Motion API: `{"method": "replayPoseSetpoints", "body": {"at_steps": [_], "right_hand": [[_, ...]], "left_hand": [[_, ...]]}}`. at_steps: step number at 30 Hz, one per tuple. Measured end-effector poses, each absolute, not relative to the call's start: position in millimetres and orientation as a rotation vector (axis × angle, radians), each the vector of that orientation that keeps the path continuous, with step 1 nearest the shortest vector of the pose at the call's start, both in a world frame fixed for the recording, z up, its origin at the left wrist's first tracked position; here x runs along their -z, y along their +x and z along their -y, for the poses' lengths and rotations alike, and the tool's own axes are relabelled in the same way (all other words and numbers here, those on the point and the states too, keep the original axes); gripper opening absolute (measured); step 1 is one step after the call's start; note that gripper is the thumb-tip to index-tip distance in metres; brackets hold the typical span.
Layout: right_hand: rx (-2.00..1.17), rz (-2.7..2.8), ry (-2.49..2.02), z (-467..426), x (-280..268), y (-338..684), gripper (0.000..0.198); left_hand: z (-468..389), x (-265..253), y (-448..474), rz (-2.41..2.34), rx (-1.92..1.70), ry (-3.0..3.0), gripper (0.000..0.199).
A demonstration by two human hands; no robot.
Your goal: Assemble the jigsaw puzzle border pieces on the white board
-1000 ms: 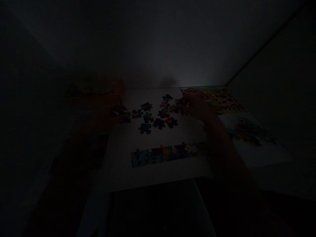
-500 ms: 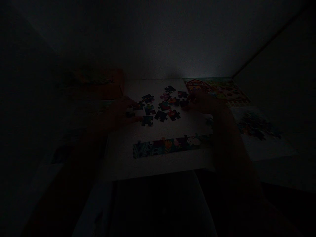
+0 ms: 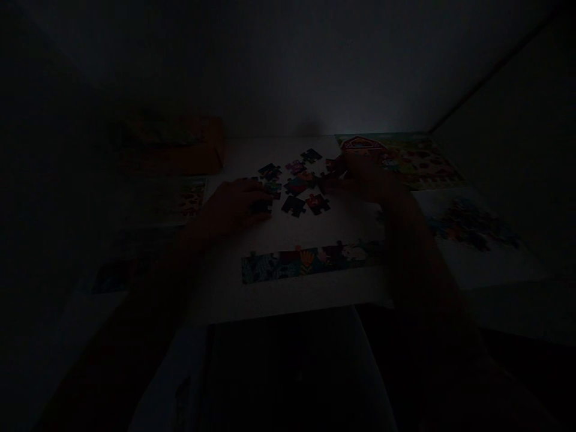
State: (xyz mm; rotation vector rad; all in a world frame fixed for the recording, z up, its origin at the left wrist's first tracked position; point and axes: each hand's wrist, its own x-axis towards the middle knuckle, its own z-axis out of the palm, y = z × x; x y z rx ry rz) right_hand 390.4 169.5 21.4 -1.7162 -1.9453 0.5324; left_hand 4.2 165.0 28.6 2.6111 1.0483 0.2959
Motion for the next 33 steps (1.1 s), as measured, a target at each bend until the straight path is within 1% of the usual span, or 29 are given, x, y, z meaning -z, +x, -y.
{"method": "replayPoseSetpoints", "body": {"at_steps": [3, 7, 9, 11, 14, 19, 21, 26, 30, 33], "right_hand": [[-0.561, 1.952, -1.655, -172.1, -22.3, 390.0, 0.030], [-0.629, 1.909, -1.637, -174.1, -20.3, 397.7, 0.025], [-0.604, 1.926, -1.682, -174.2, -19.2, 402.7, 0.023], [-0.513, 1.976, -1.737, -173.8, -19.1, 405.2, 0.022], [-0.428, 2.054, -1.720, -172.2, -20.8, 400.0, 0.027], [-0.363, 2.142, -1.687, -169.4, -18.0, 375.0, 0.051], [-0.295, 2.192, -1.688, -170.5, -12.3, 365.6, 0.055], [-0.186, 2.194, -1.716, -176.6, 2.5, 353.0, 0.053], [-0.170, 2.109, -1.830, -179.8, 4.1, 353.6, 0.051], [-0.126, 2.060, -1.897, -180.7, 1.7, 354.7, 0.054]], "left_hand": [[-165.9, -31.4, 2.8, -1.149, -0.273, 2.594, 0.043], [-167.2, -29.7, -0.4, -1.251, -0.280, 2.586, 0.045], [-167.8, -27.9, -2.9, -1.281, -0.289, 2.602, 0.046], [-168.3, -26.1, -5.1, -1.302, -0.290, 2.611, 0.048], [-169.3, -24.7, -6.5, -1.328, -0.285, 2.606, 0.049], [-169.8, -27.3, -5.8, -1.439, -0.277, 2.581, 0.049], [-169.0, -29.3, -6.1, -1.511, -0.302, 2.554, 0.052], [-169.7, -27.8, -10.6, -1.628, -0.322, 2.529, 0.059], [-175.7, -20.4, -15.2, -1.588, -0.310, 2.510, 0.056], [-178.6, -18.2, -15.6, -1.505, -0.342, 2.493, 0.054]]}}
